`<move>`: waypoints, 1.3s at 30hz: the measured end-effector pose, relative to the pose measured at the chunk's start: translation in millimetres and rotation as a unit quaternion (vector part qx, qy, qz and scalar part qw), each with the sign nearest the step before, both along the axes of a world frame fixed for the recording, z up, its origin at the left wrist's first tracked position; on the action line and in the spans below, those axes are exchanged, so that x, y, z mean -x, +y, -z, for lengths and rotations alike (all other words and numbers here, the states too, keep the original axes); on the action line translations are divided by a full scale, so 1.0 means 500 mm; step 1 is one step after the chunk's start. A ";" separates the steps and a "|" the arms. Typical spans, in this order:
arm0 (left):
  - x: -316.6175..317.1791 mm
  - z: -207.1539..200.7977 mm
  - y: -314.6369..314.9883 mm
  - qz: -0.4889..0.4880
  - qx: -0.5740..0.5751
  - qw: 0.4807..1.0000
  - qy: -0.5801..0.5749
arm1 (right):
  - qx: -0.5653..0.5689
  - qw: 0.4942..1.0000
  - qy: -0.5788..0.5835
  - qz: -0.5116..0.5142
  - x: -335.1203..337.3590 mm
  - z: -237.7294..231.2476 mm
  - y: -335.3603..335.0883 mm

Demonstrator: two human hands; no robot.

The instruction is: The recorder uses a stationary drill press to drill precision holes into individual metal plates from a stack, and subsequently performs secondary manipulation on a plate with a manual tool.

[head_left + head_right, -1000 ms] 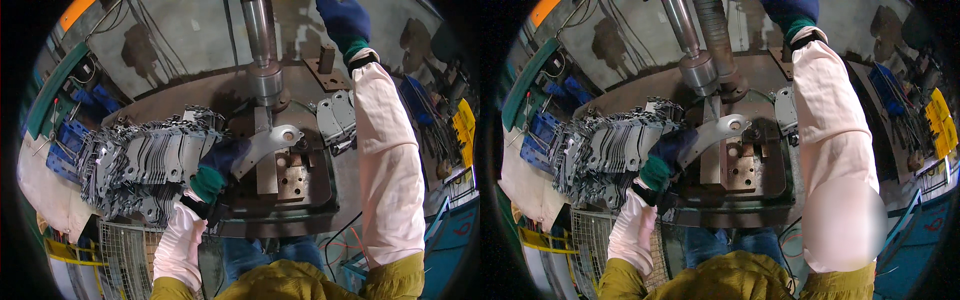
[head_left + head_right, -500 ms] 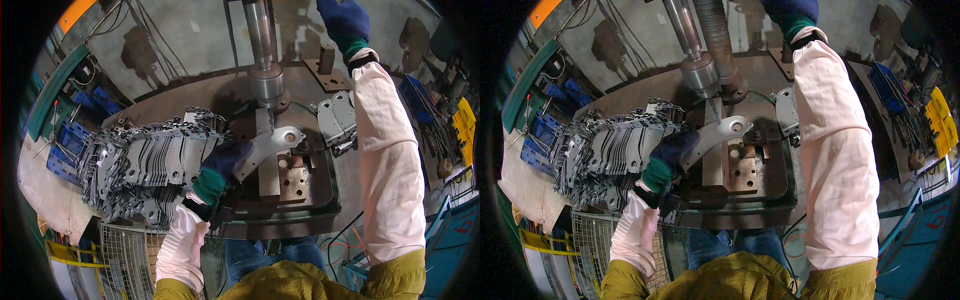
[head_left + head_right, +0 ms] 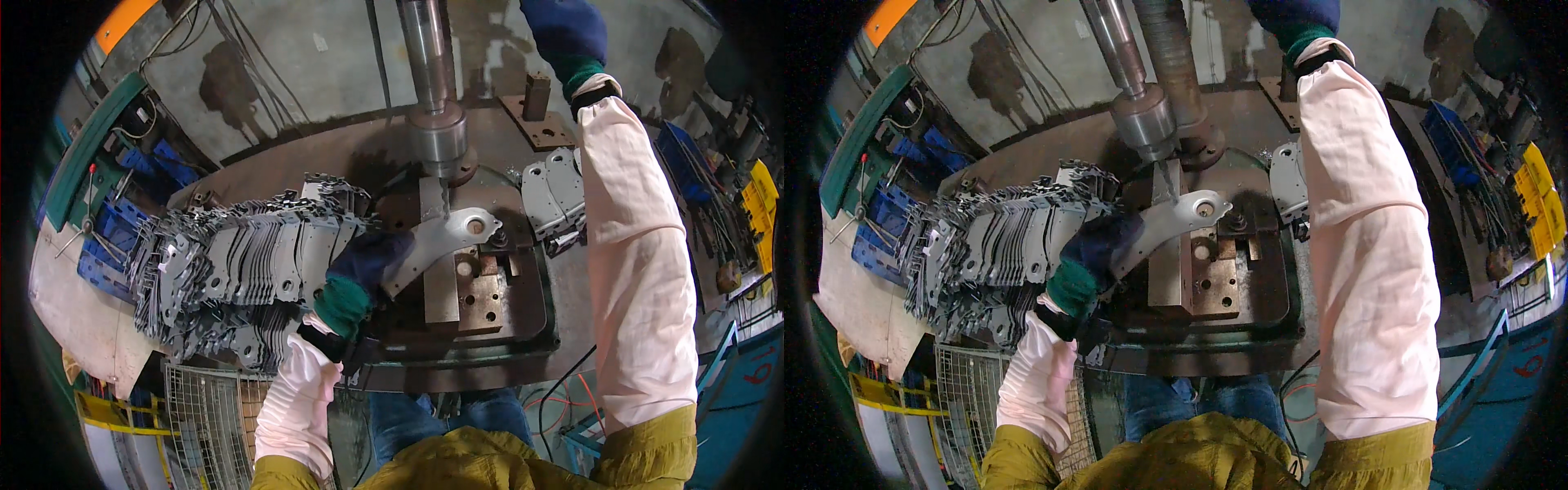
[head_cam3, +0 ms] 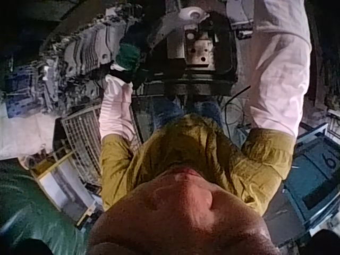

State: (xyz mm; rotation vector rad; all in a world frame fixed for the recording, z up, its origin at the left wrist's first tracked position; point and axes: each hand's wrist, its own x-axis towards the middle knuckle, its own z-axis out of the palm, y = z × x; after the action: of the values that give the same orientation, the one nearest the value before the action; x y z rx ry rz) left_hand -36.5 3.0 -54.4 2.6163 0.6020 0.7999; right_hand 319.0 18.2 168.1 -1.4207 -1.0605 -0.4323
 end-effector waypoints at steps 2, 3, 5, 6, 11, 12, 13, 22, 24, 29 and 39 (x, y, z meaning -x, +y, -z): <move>0.009 -0.017 -0.010 -0.012 -0.098 0.994 0.045 | 0.006 1.000 0.013 -0.007 0.007 -0.005 0.000; 0.010 -0.018 -0.012 -0.018 -0.094 0.994 0.044 | 0.008 1.000 0.008 0.006 0.008 -0.004 0.002; 0.014 -0.009 -0.009 -0.017 -0.076 0.996 0.035 | 0.013 0.999 -0.002 0.031 0.013 -0.004 0.005; 0.013 -0.003 -0.002 -0.010 -0.063 0.998 0.025 | 0.007 0.999 -0.015 0.036 0.009 -0.005 0.009; 0.004 0.004 0.003 0.001 -0.092 0.995 0.038 | 0.005 1.000 0.001 -0.003 0.003 -0.007 0.002; 0.001 0.002 0.001 0.000 -0.106 0.993 0.043 | 0.006 1.000 -0.011 0.021 -0.003 -0.004 0.006; -0.002 0.001 0.000 0.001 -0.119 0.992 0.049 | 0.007 0.999 -0.022 0.045 -0.011 0.002 0.013; 0.011 0.021 0.013 -0.001 -0.121 0.990 0.077 | 0.005 0.993 -0.063 0.095 -0.014 0.000 0.018; 0.017 0.010 0.008 -0.003 -0.048 0.996 0.079 | 0.013 0.991 -0.071 0.113 -0.014 -0.003 0.022; 0.034 0.025 0.031 0.018 0.009 0.998 0.065 | 0.008 0.998 -0.055 0.043 -0.012 0.002 0.010; -0.006 0.035 -0.021 0.007 0.114 0.986 -0.121 | 0.084 0.995 0.003 0.061 0.016 -0.015 -0.016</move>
State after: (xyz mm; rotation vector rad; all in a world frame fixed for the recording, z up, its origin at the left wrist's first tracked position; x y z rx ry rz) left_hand -33.7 -7.4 -71.9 2.2720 0.5668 0.9664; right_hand 311.2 10.3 175.8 -1.6417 -1.0276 -0.4336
